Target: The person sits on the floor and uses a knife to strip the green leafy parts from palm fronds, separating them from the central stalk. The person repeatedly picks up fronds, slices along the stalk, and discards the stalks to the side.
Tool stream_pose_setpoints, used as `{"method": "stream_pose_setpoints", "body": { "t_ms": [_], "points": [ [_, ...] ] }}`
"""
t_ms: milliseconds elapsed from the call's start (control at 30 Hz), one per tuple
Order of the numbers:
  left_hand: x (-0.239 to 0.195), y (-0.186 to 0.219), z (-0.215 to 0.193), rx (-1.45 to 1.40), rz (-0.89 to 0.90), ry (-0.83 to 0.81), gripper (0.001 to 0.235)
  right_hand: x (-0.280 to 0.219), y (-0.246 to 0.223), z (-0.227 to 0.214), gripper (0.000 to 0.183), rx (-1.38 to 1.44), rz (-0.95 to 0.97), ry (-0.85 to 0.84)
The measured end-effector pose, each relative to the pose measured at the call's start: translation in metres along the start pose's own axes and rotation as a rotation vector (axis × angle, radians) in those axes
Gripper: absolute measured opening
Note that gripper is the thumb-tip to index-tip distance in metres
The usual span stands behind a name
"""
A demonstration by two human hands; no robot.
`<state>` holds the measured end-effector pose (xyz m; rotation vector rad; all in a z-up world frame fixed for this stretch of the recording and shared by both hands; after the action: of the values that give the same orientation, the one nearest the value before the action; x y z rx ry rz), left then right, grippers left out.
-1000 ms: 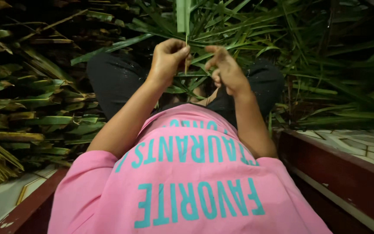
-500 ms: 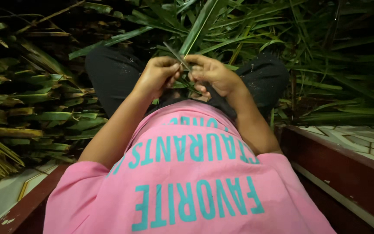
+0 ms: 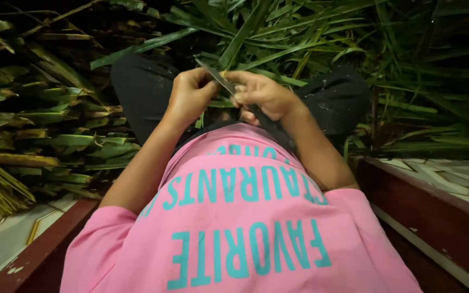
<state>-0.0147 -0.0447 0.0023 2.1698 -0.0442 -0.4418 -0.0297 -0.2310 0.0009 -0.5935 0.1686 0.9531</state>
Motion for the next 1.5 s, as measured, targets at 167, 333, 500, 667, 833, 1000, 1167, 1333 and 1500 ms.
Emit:
{"method": "stream_pose_setpoints", "body": {
  "t_ms": [167, 333, 500, 667, 833, 1000, 1167, 1333, 1500],
  "points": [
    [-0.003, -0.003, 0.004, 0.136, 0.131, 0.045, 0.009, 0.007, -0.012, -0.013, 0.047, -0.018, -0.068, 0.117],
    [-0.021, 0.010, -0.006, 0.139, 0.215, 0.058, 0.008, 0.005, -0.045, -0.064, 0.063, -0.097, -0.156, 0.281],
    [-0.026, 0.004, -0.011, 0.085, 0.122, 0.022, 0.009, 0.007, -0.050, -0.095, 0.029, 0.045, -0.302, 0.429],
    [-0.005, -0.018, 0.002, 0.050, 0.113, 0.108, 0.009, 0.011, -0.011, -0.025, 0.063, 0.048, -0.126, 0.259],
    [-0.006, -0.008, 0.003, 0.035, 0.161, 0.136, 0.010, 0.013, 0.005, -0.015, 0.060, 0.158, -0.071, 0.059],
    [-0.030, -0.002, -0.004, 0.223, 0.329, 0.090, 0.005, 0.005, -0.041, -0.074, 0.050, -0.007, -0.189, 0.284],
    [-0.063, -0.007, -0.029, 0.212, 0.303, -0.031, 0.003, -0.007, -0.066, -0.114, 0.039, 0.061, -0.287, 0.189],
    [-0.058, -0.015, -0.032, 0.193, -0.205, -0.244, 0.016, 0.009, -0.055, -0.109, 0.040, 0.021, -0.333, 0.247],
    [-0.024, -0.040, 0.006, -0.281, -0.225, -0.333, 0.082, 0.024, -0.038, -0.106, 0.045, 0.050, -0.334, 0.252]
  ]
}}
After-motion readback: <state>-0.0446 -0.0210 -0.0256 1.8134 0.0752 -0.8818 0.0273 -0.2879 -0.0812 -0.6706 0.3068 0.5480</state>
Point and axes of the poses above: each hand's wrist, its own x-axis towards the middle knuckle, its own z-axis out of the palm, y = z × x, the point moved 3 cm from there along x, towards the middle knuckle, and after that the axes turned 13 degrees about x, right-handed, at the moved point
